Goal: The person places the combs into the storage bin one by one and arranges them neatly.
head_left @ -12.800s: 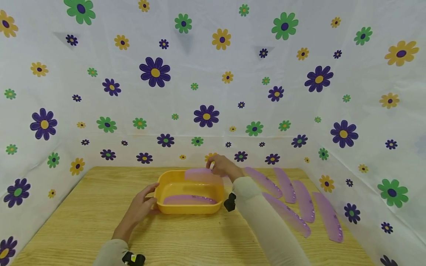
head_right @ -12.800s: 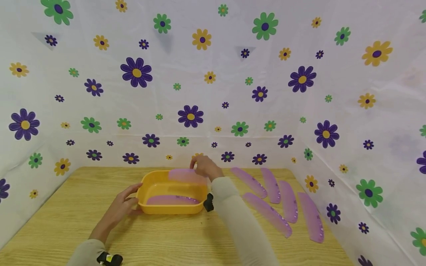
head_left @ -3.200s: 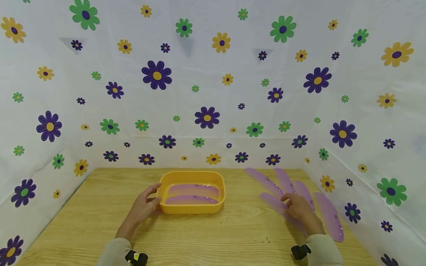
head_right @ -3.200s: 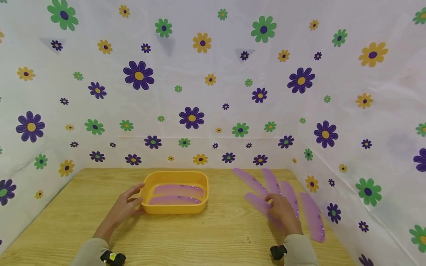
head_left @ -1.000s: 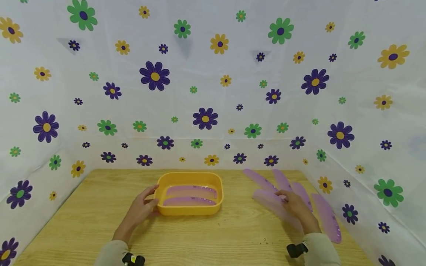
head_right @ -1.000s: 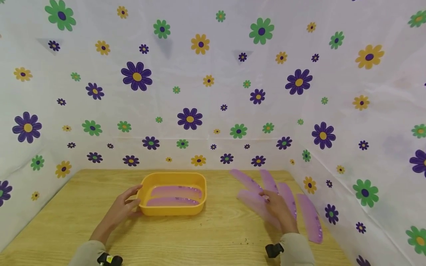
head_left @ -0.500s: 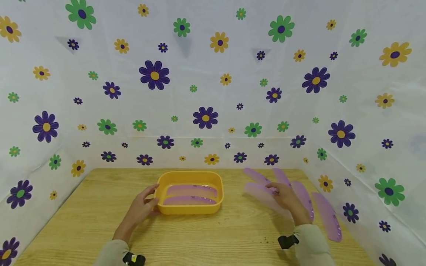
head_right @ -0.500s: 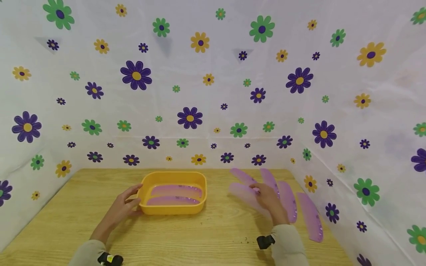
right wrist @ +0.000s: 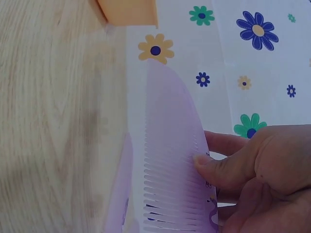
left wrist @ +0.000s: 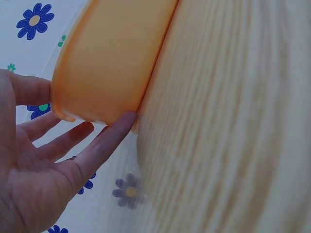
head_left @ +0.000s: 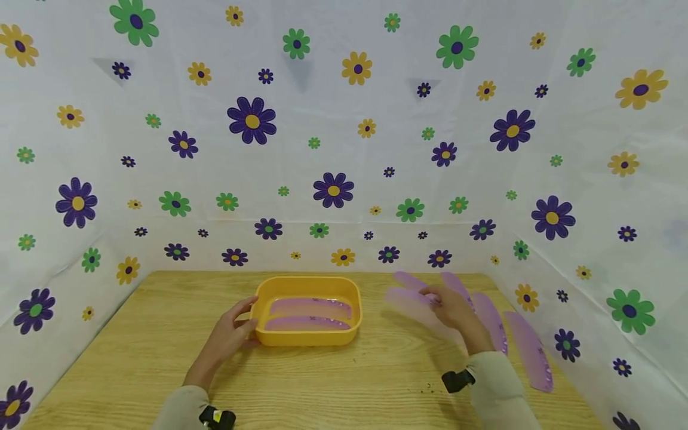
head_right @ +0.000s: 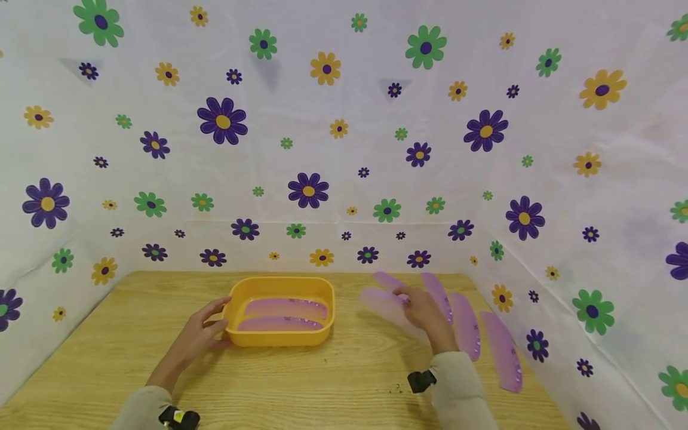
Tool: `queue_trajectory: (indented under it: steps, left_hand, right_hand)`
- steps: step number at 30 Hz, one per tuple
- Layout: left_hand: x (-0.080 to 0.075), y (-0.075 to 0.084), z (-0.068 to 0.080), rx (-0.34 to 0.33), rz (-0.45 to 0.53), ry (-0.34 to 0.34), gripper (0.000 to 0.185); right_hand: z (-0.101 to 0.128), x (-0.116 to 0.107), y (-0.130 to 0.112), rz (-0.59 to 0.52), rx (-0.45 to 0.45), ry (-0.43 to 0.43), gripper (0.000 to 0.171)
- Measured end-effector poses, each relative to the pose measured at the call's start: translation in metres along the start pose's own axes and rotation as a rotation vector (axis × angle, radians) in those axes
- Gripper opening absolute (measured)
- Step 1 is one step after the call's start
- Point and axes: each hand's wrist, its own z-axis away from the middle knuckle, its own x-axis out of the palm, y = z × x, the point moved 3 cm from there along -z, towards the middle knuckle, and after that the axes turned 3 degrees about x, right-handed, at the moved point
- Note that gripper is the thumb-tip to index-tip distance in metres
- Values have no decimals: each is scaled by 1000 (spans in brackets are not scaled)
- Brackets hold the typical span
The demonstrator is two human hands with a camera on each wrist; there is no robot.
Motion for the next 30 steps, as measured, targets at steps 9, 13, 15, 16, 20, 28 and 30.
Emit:
queue_trajectory:
  steps: [9,13,15,16,20,28,30]
  left_hand:
    - [1,0,1,2,8,-2,56]
    - [1,0,1,1,2,0,56]
    - [1,0,0,1,0,2,57]
    - [0,0,0,1,-1,2,57]
    - [0,1,0,2,-1,0,57]
    - [-1,1,0,8,4,-4,56]
    - [-1,0,0,15,24,-13,56]
  right_hand:
    - [-5,-1,-17,13,-21,-23,34]
    - [-8,-1,-24,-1,-31,-23,36]
    - [-10,-1,-27,-5,-32,-23,37]
    - [-11,-1,-28,-5,-27,-23,37]
    - [-16,0,-35,-6,0,-42,38]
    - [-24,6,-48,-23,-10,-39,39]
    - [-26,8,-51,-34,-20,-38,37]
